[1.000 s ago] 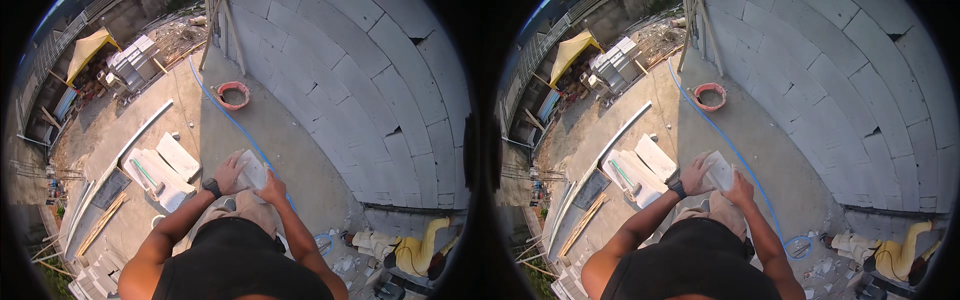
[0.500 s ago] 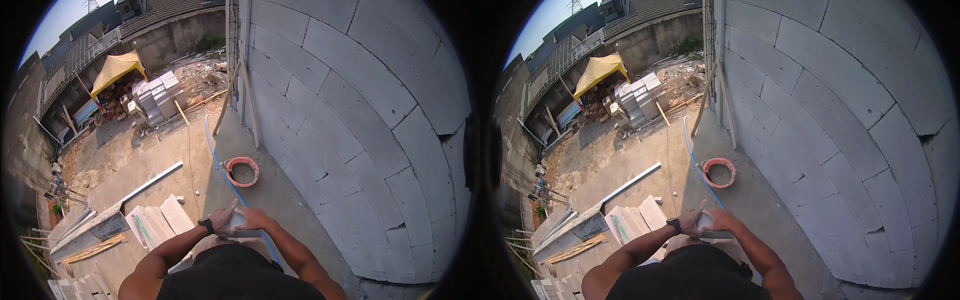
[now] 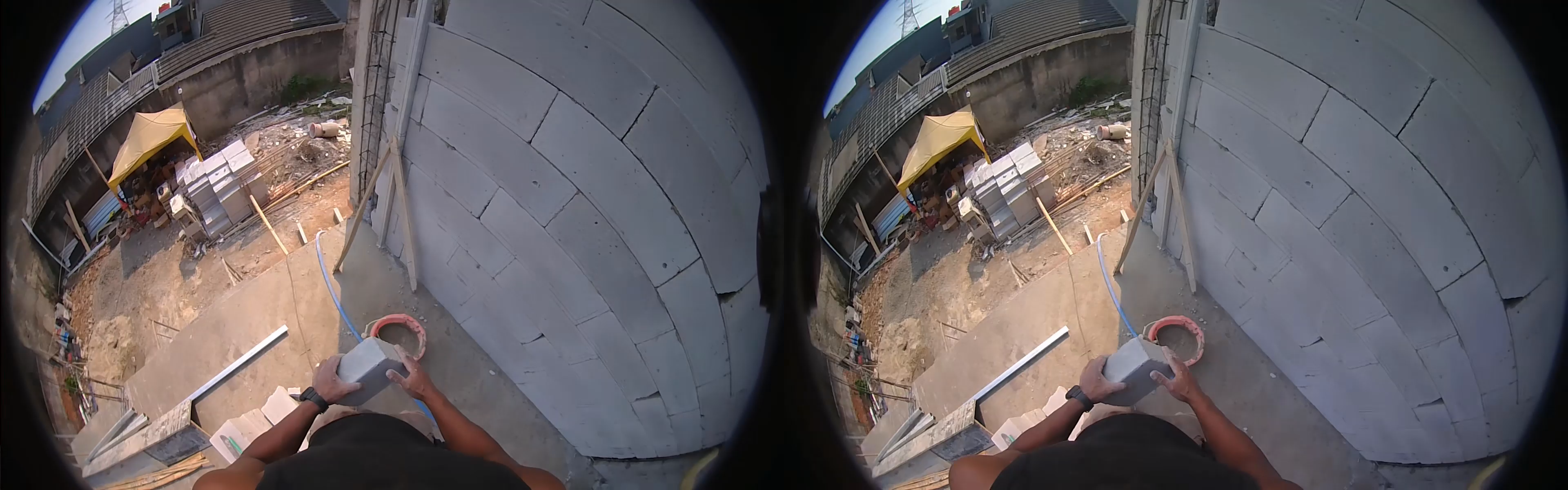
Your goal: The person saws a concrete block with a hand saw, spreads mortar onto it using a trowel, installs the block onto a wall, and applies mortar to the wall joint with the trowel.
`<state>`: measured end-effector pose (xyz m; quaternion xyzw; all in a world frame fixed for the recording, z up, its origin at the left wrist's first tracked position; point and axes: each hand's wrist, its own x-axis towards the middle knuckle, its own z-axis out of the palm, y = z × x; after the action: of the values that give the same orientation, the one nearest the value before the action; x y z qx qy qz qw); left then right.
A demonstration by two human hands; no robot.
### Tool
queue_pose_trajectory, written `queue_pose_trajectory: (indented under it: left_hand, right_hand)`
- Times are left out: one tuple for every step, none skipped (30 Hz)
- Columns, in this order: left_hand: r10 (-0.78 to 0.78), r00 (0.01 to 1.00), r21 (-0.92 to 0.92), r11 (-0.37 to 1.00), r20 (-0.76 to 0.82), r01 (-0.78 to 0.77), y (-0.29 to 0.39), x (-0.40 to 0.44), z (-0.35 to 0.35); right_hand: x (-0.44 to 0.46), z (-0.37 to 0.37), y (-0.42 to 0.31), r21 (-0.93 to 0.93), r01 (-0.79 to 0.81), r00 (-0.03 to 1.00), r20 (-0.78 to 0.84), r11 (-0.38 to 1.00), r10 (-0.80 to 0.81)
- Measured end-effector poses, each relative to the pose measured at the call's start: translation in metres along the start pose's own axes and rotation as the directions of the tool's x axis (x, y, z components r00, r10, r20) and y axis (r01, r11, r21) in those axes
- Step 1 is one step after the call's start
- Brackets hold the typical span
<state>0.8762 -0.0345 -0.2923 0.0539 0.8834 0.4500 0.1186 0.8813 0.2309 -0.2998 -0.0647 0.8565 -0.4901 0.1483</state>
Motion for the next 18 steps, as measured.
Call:
queue_pose_trajectory:
  left_hand:
    - [-0.005, 1.0, 0.012, 1.0, 0.014, 0.005, -0.015, 0.013, -0.013]
    - [-0.058, 0.995, 0.0, 0.998, 0.076, 0.058, -0.02, 0.024, -0.031]
    - [-0.043, 0.996, -0.008, 0.999, 0.078, 0.043, -0.02, 0.037, -0.045]
    - [-0.079, 0.993, 0.067, 0.995, 0.09, 0.073, -0.02, 0.046, -0.058]
    - [-0.121, 0.988, 0.149, 0.983, 0.1, 0.105, -0.021, 0.053, -0.069]
    - [-0.037, 0.997, 0.237, 0.971, 0.067, 0.02, -0.026, 0.062, -0.076]
    - [-0.031, 0.997, 0.249, 0.968, 0.077, 0.011, -0.034, 0.072, -0.081]
    - [0.042, 0.997, 0.316, 0.947, 0.063, -0.06, -0.043, 0.081, -0.081]
    - [0.122, 0.991, 0.379, 0.916, 0.05, -0.132, -0.048, 0.093, -0.081]
    - [0.141, 0.989, 0.383, 0.911, 0.051, -0.15, -0.045, 0.106, -0.084]
    - [0.082, 0.989, 0.371, 0.92, 0.123, -0.123, -0.036, 0.115, -0.086]
    - [0.021, 0.981, 0.363, 0.927, 0.193, -0.091, -0.028, 0.123, -0.086]
    - [0.028, 0.982, 0.37, 0.924, 0.188, -0.098, -0.022, 0.132, -0.085]
    - [0.037, 0.971, 0.341, 0.933, 0.235, -0.118, -0.015, 0.138, -0.082]
    - [0.046, 0.958, 0.316, 0.939, 0.282, -0.138, -0.007, 0.145, -0.08]
    - [0.073, 0.948, 0.394, 0.897, 0.31, -0.198, -0.003, 0.149, -0.073]
    - [0.075, 0.946, 0.416, 0.885, 0.314, -0.209, -0.004, 0.155, -0.066]
    - [0.128, 0.933, 0.412, 0.871, 0.337, -0.268, -0.008, 0.158, -0.059]
  right_hand:
    - [0.003, 0.007, 0.016, -0.019, -0.149, 0.988, 0.033, 0.989, 0.149]
    - [0.002, 0.01, 0.037, -0.042, -0.295, 0.953, 0.063, 0.955, 0.297]
    - [0.002, 0.012, 0.06, -0.155, -0.474, 0.864, 0.109, 0.867, 0.491]
    - [-0.003, 0.014, 0.077, -0.267, -0.625, 0.728, 0.138, 0.733, 0.671]
    - [-0.011, 0.014, 0.08, -0.202, -0.652, 0.727, 0.109, 0.731, 0.678]
    - [-0.018, 0.016, 0.081, -0.129, -0.673, 0.724, 0.082, 0.728, 0.684]
    - [-0.018, 0.027, 0.094, -0.111, -0.677, 0.724, 0.081, 0.728, 0.685]
    - [-0.018, 0.041, 0.123, -0.071, -0.618, 0.785, -0.006, 0.783, 0.62]
    - [-0.01, 0.047, 0.139, -0.044, -0.551, 0.833, -0.103, 0.834, 0.544]
    - [0.003, 0.043, 0.121, -0.035, -0.545, 0.835, -0.119, 0.838, 0.538]
    - [0.013, 0.042, 0.093, 0.109, -0.583, 0.791, -0.153, 0.805, 0.593]
    - [0.026, 0.041, 0.065, 0.252, -0.601, 0.743, -0.172, 0.758, 0.646]
    - [0.04, 0.044, 0.056, 0.257, -0.592, 0.748, -0.177, 0.764, 0.64]
    - [0.051, 0.047, 0.049, 0.32, -0.499, 0.793, -0.207, 0.805, 0.574]
    - [0.061, 0.048, 0.046, 0.381, -0.397, 0.829, -0.242, 0.835, 0.504]
    - [0.068, 0.051, 0.054, 0.398, -0.383, 0.831, -0.245, 0.834, 0.499]
    - [0.076, 0.055, 0.062, 0.528, -0.388, 0.829, -0.159, 0.756, 0.536]
    - [0.077, 0.061, 0.07, 0.647, -0.394, 0.824, -0.066, 0.653, 0.562]
